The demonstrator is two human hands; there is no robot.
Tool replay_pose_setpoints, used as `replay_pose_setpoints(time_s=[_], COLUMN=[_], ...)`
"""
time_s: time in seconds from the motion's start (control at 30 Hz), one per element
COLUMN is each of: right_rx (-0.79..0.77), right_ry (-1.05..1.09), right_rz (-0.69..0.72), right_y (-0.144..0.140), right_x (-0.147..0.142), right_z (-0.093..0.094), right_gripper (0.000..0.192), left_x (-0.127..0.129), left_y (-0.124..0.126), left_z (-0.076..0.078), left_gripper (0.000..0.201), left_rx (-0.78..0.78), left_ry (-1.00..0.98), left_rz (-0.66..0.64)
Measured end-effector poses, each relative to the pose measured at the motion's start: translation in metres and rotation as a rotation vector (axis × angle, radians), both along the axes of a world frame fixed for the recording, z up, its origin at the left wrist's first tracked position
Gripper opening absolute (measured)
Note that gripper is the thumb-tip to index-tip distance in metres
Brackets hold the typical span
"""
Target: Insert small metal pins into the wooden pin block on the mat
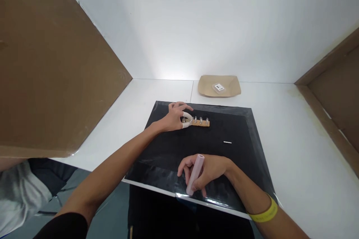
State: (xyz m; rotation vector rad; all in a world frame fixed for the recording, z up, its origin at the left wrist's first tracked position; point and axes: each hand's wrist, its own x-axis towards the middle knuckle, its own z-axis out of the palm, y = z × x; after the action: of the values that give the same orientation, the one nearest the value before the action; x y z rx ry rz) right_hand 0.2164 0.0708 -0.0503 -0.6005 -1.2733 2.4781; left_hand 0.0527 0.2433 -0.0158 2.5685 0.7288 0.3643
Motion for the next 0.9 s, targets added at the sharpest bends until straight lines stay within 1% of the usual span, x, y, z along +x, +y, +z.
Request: replay_pose_setpoints(time_s=[0.07, 0.13, 0.2, 0.27, 0.33, 0.43, 0.5, 0.6, 0.67, 0.73, 0.77, 0.83, 0.9], right_rx=[-0.017, -0.031, -0.043, -0.042, -0.034, -0.001, 0.029, 0.072, 0.119, 0.184, 0.218, 0.300, 0.434], right_ry=[0.004, 0.007, 0.013, 0.018, 0.017, -0.006, -0.020, -0.045, -0.080, -0.115, -0.138, -0.205, -0.291], right_rz=[0.005, 0.009, 0.001, -0.013, -0.011, 0.012, 0.009, -0.050, -0.134, -0.277, -0.373, -0.616, -0.870], right_y=[0.000, -0.001, -0.002, -0.003, -0.004, -0.004, -0.003, -0.003, -0.005, -0.009, -0.012, -0.020, -0.031], right_x=[0.000, -0.001, 0.000, 0.000, 0.000, 0.001, 0.003, 0.008, 0.014, 0.021, 0.023, 0.027, 0.029], right_z=[0.001, 0.001, 0.001, 0.001, 0.000, 0.001, 0.005, 0.013, 0.021, 0.028, 0.032, 0.037, 0.042], right_gripper=[0.057, 0.058, 0.060, 0.061, 0.061, 0.061, 0.059, 0.047, 0.037, 0.028, 0.023, 0.016, 0.011], left_x=[-0.003, -0.011, -0.022, -0.035, -0.047, -0.060, -0.063, -0.062, -0.058, -0.052, -0.048, -0.041, -0.033], left_y=[-0.002, -0.009, -0.021, -0.039, -0.061, -0.095, -0.114, -0.134, -0.144, -0.151, -0.155, -0.161, -0.165], left_z=[0.006, 0.014, 0.020, 0.021, 0.017, 0.005, -0.004, -0.011, -0.011, -0.009, -0.007, -0.005, -0.004], left_gripper=[0.003, 0.004, 0.005, 0.005, 0.005, 0.005, 0.007, 0.011, 0.012, 0.012, 0.012, 0.012, 0.013], left_rx=[0.014, 0.024, 0.035, 0.046, 0.033, 0.003, -0.022, -0.061, -0.085, -0.101, -0.109, -0.125, -0.140], left_ry=[-0.017, -0.044, -0.081, -0.115, -0.145, -0.103, -0.110, -0.156, -0.201, -0.274, -0.322, -0.417, -0.485], left_rz=[0.006, 0.040, 0.087, 0.137, 0.202, 0.241, 0.299, 0.389, 0.452, 0.507, 0.529, 0.557, 0.576])
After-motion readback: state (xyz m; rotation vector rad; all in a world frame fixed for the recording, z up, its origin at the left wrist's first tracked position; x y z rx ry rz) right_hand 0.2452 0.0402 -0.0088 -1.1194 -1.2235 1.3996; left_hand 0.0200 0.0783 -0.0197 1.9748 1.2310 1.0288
